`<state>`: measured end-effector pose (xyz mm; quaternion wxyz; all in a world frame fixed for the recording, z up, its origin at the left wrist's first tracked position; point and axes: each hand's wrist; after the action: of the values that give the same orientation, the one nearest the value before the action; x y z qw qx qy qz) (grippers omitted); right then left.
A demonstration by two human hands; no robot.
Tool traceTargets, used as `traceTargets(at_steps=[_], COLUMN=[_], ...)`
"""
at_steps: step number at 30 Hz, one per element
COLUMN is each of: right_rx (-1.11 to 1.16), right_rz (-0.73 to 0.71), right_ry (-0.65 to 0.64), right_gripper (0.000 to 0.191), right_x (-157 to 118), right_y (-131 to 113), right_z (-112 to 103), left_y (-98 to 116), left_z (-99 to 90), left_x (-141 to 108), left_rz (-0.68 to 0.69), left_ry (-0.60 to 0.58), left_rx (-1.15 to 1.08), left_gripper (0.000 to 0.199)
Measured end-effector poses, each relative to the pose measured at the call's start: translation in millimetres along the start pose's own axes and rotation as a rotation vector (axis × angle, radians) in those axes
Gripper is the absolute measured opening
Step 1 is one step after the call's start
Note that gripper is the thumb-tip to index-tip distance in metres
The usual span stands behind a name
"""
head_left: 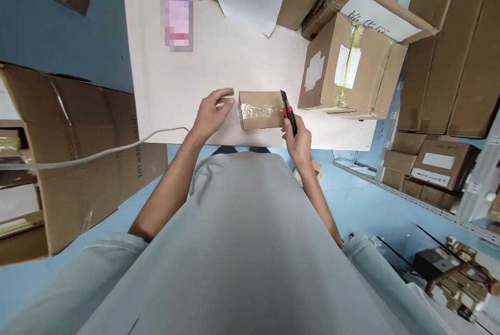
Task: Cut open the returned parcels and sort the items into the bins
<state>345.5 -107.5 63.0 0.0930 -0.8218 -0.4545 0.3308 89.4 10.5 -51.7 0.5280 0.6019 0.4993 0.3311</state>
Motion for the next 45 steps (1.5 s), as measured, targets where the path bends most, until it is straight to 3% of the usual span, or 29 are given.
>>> traceTargets(at_steps=[6,12,15,26,33,38,45], right_rx=[0.132,0.053,0.037,-0.092,-0.143,-0.412,-0.694], right_rz=[0.06,0.044,0.031,0.063,0.065,0.117,0.208], right_ry=[-0.085,-0.161,-0.136,-0.029,-0.014,-0.06,-0.137], right_gripper=[0.06,0.067,0.065,0.064,0.065,0.066,0.078], right_x=[-39.2,-62.9,-64.3,-66.5,-64.7,-63.7,-58.1], right_y=[-18.7,-50.7,-64.5,-82.4,-91.8,-118.2,-158.1], right_z=[25.1,47.8,57.0,76.3,75.1,67.3,58.3], left_y=[17.2,7.1,8.9,7.2,27.6,38.7,36.4], left_z=[1.9,-0.1,-3.1,-2.8,-6.8,-7.5,-2.7], left_x=[43.8,64.2,70.2,79.7,76.3,73.7,73.0], left_rz=[0.059,0.037,0.029,0.003,-0.085,-0.153,-0.188], left_ry=[-0.223,-0.321,-0.35,-0.359,-0.354,-0.333,-0.296], left_rx=[-0.068,-0.111,-0.089,-0.175,-0.174,-0.184,-0.19], left_gripper=[0.039,0.04,0.042,0.041,0.041,0.036,0.031])
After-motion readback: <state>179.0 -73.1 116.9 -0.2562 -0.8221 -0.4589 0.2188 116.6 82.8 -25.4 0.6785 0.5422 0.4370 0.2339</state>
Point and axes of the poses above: each hand's wrist, its own x-axis towards the middle knuckle, its own z-axis out of the palm, y = z × x, and after that the axes turned 7 degrees about z, right-handed
